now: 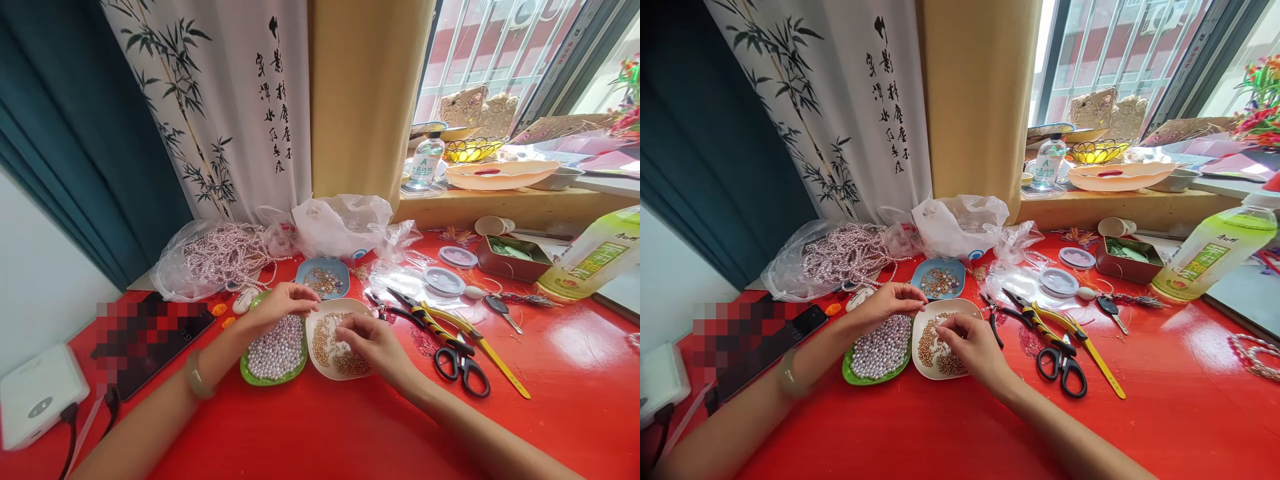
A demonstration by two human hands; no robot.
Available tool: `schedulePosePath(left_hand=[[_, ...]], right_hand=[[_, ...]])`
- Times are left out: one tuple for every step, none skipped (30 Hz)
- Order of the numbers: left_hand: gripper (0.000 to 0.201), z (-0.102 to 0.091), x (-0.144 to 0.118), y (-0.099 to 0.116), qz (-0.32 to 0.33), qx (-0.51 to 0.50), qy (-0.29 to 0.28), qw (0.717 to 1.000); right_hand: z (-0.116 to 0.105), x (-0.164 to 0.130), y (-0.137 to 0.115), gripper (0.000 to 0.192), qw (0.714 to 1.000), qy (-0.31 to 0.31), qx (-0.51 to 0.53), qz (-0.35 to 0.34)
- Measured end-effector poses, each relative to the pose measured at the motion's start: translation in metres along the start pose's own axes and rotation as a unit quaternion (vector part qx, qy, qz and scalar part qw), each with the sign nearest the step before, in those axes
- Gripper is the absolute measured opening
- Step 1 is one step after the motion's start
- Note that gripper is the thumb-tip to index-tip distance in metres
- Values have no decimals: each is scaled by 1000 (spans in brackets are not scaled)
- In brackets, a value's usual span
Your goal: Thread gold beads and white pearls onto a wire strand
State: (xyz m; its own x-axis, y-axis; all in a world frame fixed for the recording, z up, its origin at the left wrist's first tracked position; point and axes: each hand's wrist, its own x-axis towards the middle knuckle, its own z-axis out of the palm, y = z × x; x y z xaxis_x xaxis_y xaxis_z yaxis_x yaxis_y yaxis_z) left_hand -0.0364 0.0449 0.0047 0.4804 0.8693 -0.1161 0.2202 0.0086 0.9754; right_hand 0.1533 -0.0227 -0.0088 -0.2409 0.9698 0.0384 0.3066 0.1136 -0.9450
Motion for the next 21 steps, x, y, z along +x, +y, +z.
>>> schedulePosePath(left_hand=[[21,6,-1,0,-12,-49,-6,999],[21,12,-2,1,-23,-83,-10,996],[21,17,-3,1,-34,-109,-13,993],[20,21,-4,0,-46,-128,-17,991],[20,24,-4,0,-56,-144,-20,988],[20,26,-4,-1,-66,-158,-22,985],[20,27,-4,-2,-73,-172,-23,982],[21,28,-4,-3,-77,-183,-21,980],[21,28,-3,-4,-79,-193,-18,978],[22,28,-3,-5,-81,-202,-14,976],[22,28,-2,-6,-82,-210,-12,974],[22,27,-2,-6,-84,-216,-10,973],[22,27,-2,-6,-85,-219,-11,972],[22,27,-2,-6,-86,-221,-12,971],[22,27,-2,-6,-87,-222,-14,971],[22,27,-2,-6,-86,-224,-15,971],[23,26,-2,-6,-85,-225,-16,971],[22,26,-2,-6,-83,-225,-17,971],[22,26,-2,-7,-81,-225,-16,971],[22,26,-1,-7,-79,-224,-15,971],[21,25,-1,-8,-77,-221,-15,972]], right_hand=[[0,0,0,17,1000,1,4,0],[0,0,1,17,1000,2,8,1],[0,-1,1,18,1000,2,13,1],[0,-1,2,19,1000,2,19,2],[0,-1,2,20,1000,2,23,2],[0,-1,2,20,1000,3,26,2],[0,-2,2,21,1000,3,28,1],[0,-2,1,21,1000,3,29,2],[0,-2,1,20,1000,2,31,2],[0,-2,0,20,999,0,34,2],[0,-2,0,19,999,-3,38,3],[0,-2,0,18,999,-5,41,3],[0,-2,-1,18,999,-7,44,4],[0,-2,-1,18,999,-8,45,6],[0,-2,-1,17,999,-9,47,8],[0,-3,-2,17,999,-9,48,10],[0,-3,-2,17,999,-11,50,12],[0,-3,-3,17,998,-13,53,13],[0,-3,-4,17,998,-16,55,13],[0,-3,-4,17,998,-18,57,13],[0,-3,-4,17,998,-21,57,13]])
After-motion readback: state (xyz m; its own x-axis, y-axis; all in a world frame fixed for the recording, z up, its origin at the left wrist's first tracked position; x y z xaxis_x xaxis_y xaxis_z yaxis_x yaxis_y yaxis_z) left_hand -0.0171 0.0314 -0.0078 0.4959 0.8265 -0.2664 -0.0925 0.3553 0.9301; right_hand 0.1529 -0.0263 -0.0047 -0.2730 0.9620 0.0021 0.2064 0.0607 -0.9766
